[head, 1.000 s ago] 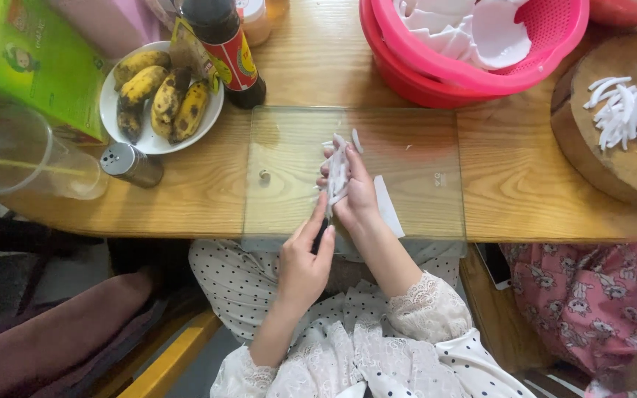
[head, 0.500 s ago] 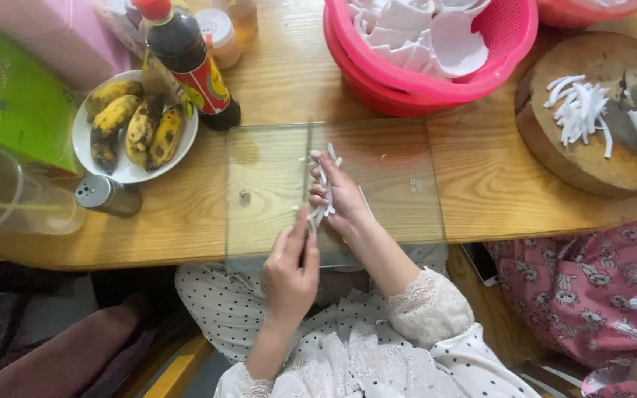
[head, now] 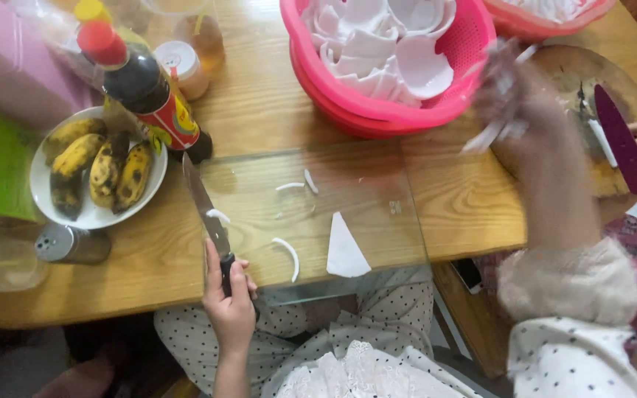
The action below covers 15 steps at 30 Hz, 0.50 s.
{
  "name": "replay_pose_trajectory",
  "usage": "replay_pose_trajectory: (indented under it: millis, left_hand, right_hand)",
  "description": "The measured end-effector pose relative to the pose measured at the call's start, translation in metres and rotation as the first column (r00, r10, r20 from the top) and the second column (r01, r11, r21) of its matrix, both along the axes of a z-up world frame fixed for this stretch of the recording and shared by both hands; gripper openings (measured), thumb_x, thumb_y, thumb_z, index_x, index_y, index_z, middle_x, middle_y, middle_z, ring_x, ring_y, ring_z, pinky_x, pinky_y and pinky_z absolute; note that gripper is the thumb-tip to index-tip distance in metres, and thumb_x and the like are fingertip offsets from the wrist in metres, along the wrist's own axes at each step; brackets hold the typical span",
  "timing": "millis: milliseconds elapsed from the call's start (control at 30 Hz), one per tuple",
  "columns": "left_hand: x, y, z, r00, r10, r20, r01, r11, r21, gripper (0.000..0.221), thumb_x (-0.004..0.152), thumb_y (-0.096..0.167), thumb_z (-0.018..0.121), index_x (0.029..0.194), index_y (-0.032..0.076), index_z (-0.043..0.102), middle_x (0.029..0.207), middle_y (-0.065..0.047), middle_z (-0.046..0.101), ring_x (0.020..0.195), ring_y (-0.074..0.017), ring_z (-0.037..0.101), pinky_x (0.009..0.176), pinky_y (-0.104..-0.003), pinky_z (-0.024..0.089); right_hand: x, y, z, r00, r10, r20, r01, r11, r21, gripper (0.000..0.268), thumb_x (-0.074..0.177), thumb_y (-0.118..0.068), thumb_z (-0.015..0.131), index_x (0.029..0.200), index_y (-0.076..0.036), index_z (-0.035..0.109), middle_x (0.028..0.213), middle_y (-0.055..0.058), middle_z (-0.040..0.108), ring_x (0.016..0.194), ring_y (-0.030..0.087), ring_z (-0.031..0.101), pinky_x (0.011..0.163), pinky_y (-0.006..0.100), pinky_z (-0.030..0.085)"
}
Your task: Slicing white coconut meat into thin strips on a glass cutting board using a knife.
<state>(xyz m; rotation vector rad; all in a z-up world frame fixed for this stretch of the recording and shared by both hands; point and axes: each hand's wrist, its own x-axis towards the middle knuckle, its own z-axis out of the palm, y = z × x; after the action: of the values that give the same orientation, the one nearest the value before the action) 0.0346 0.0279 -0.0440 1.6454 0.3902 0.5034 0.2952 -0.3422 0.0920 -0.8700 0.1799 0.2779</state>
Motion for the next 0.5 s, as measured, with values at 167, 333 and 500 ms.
replay_pose_trajectory:
  millis: [167, 333, 500]
  left_hand:
    - [-0.003, 0.003, -0.004, 0.998, 0.010, -0.060, -0.009, 1.000, 0.019, 0.058, 0.097, 0.008, 0.050, 0.152, 0.017, 0.034, 0.087, -0.006, 0.064, 0.054, -0.0093, 0.049, 0.048, -0.022, 0.049]
    - [-0.002, 0.002, -0.022, 0.998, 0.059, -0.035, -0.058, 0.998, 0.022, 0.058, 0.095, 0.008, 0.051, 0.151, 0.014, 0.037, 0.083, -0.006, 0.063, 0.049, -0.0103, 0.047, 0.046, -0.023, 0.047]
    - [0.006, -0.009, -0.024, 0.967, 0.251, -0.047, -0.253, 0.966, -0.045, 0.054, 0.091, 0.005, 0.054, 0.144, 0.010, 0.047, 0.075, -0.005, 0.065, 0.039, -0.0068, 0.045, 0.031, -0.019, 0.039]
  right_hand:
    - [0.211, -0.156, -0.064, 0.987, -0.159, 0.011, 0.155, 0.945, -0.289, 0.021, 0.093, -0.032, 0.071, 0.086, -0.021, 0.055, 0.070, -0.012, 0.048, 0.053, -0.001, 0.041, 0.047, 0.011, 0.029]
    - [0.378, -0.210, -0.077, 0.809, -0.534, 0.247, 0.586, 0.694, -0.418, 0.019, 0.089, -0.026, 0.059, 0.075, -0.014, 0.060, 0.060, 0.001, 0.050, 0.049, 0.012, 0.047, 0.045, 0.023, 0.035]
    - [0.451, -0.277, -0.135, 0.723, -0.264, 0.638, 0.689, 0.346, -0.637, 0.013, 0.100, -0.033, 0.063, 0.106, -0.025, 0.071, 0.075, 0.000, 0.064, 0.060, 0.011, 0.061, 0.046, 0.029, 0.049]
